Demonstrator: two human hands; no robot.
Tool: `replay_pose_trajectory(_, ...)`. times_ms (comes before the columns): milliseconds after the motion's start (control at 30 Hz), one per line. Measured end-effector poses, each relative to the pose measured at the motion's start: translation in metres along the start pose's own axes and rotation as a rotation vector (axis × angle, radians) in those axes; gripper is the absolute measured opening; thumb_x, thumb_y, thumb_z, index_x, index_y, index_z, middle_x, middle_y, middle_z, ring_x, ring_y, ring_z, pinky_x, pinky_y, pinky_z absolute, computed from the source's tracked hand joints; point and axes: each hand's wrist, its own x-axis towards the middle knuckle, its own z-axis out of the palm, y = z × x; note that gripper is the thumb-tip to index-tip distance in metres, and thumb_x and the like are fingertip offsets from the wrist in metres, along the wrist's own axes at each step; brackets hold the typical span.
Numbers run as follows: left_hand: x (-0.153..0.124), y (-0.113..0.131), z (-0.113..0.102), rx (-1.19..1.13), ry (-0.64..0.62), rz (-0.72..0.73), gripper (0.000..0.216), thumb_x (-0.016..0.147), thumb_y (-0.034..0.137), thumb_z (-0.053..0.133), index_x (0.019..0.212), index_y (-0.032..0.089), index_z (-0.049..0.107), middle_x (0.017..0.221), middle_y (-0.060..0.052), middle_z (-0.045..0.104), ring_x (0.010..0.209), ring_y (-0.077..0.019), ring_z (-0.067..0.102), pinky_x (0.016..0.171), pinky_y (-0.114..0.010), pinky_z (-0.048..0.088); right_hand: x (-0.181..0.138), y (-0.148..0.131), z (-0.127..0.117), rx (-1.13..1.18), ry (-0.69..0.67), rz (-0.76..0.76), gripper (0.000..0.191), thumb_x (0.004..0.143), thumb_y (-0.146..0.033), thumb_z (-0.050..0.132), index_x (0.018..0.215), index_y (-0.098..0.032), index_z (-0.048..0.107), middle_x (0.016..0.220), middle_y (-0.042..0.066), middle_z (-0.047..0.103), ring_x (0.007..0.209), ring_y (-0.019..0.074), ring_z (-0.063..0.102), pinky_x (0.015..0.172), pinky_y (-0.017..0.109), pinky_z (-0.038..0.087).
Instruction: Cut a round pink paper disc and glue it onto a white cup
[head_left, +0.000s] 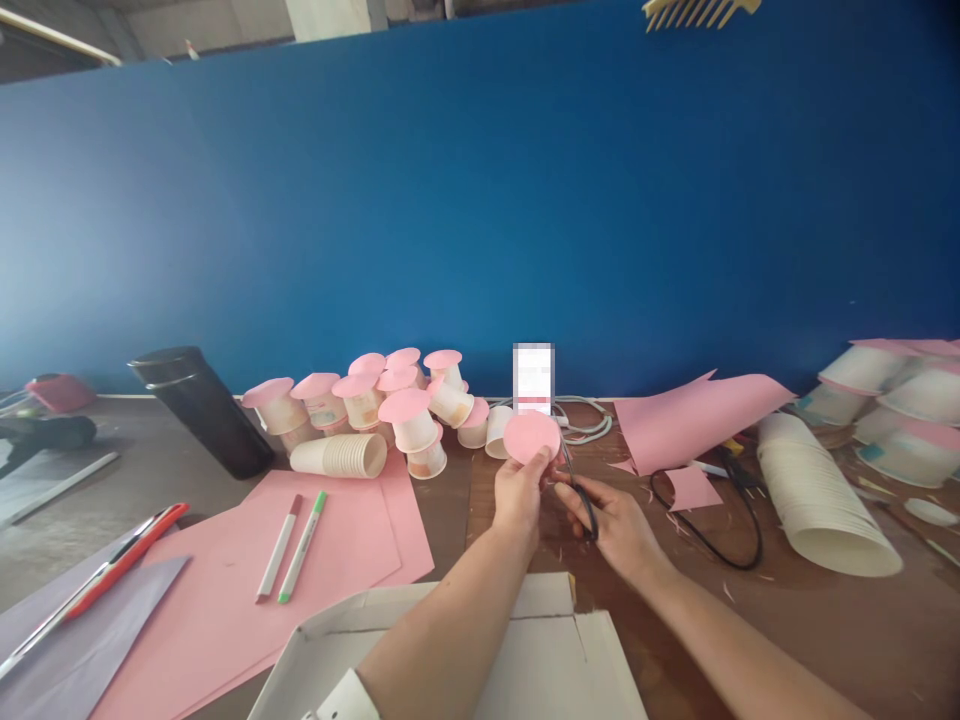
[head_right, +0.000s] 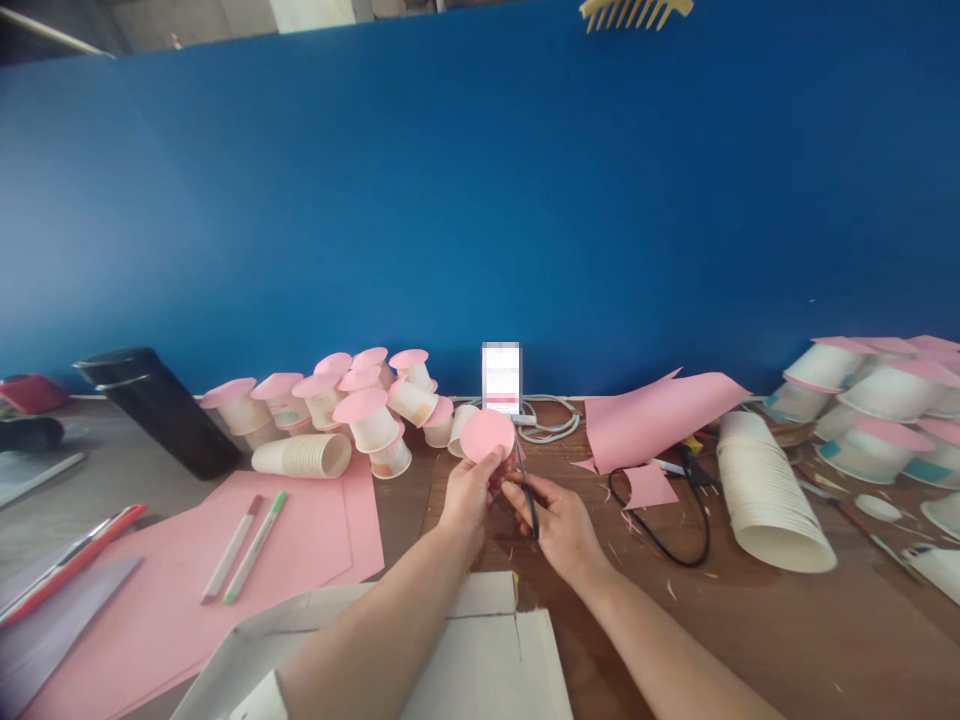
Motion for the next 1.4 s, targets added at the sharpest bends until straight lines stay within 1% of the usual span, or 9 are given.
replay_pose_trajectory(167, 0.0009, -0.0007, -0.0005, 0.001, -0.005, 0.006, 0.032, 0.060, 0.035, 0.080, 0.078, 0.010, 0.071, 0.071, -0.007, 0.068, 0.062, -0.0104, 0.057, 0.059, -0.022, 0.040, 0.0009, -0.0010, 0.0005, 0.008, 0.001, 0.015, 0.054, 0.079, -0.059, 0.062, 0.113, -0.017, 0.069, 0.056, -0.003, 0.052, 0.052, 0.0122, 0.048, 0.046, 0.022, 0.039)
replay_pose_trajectory(467, 0.0003, -0.0001, -0.0005, -0.006, -0.003, 0.012, 0.031, 0.060, 0.034, 0.080, 0.078, 0.010, 0.070, 0.072, -0.008, 0.068, 0.062, -0.0108, 0.058, 0.057, -0.022, 0.040, 0.0016, 0.0007, 0.0003, 0.005, -0.005, -0.007, 0.053, 0.079, -0.058, 0.062, 0.114, -0.018, 0.068, 0.057, -0.004, 0.053, 0.053, 0.0121, 0.049, 0.047, 0.022, 0.040)
replay_pose_trajectory(867, 0.0014, -0.0005, -0.0017, 0.011, 0.006, 0.004, 0.029, 0.063, 0.032, 0.077, 0.080, 0.011, 0.070, 0.074, -0.009, 0.070, 0.062, -0.0110, 0.058, 0.057, -0.022, 0.038, 0.0025, 0.0044, -0.0003, 0.016, -0.005, 0.023, 0.054, 0.079, -0.057, 0.062, 0.116, -0.018, 0.068, 0.057, -0.003, 0.053, 0.053, 0.0121, 0.048, 0.046, 0.021, 0.040)
replay_pose_trajectory(1033, 0.0013, -0.0007, -0.0020, -0.005, 0.001, 0.004, 0.030, 0.064, 0.033, 0.077, 0.082, 0.011, 0.070, 0.076, -0.009, 0.071, 0.066, -0.0117, 0.060, 0.059, -0.022, 0.040, 0.0033, 0.0058, -0.0012, -0.017, -0.006, -0.002, 0.054, 0.080, -0.057, 0.061, 0.116, -0.018, 0.068, 0.057, -0.003, 0.053, 0.054, 0.0123, 0.049, 0.048, 0.022, 0.041)
replay_pose_trajectory(1400, 0.0025, -0.0013, -0.0027, -0.011, 0.004, 0.011, 0.031, 0.062, 0.033, 0.079, 0.082, 0.011, 0.071, 0.076, -0.009, 0.072, 0.067, -0.0128, 0.062, 0.060, -0.022, 0.041, 0.0018, 0.0035, -0.0010, -0.005, -0.005, 0.018, 0.054, 0.079, -0.058, 0.061, 0.115, -0.018, 0.069, 0.057, -0.002, 0.053, 0.053, 0.0137, 0.050, 0.047, 0.023, 0.041)
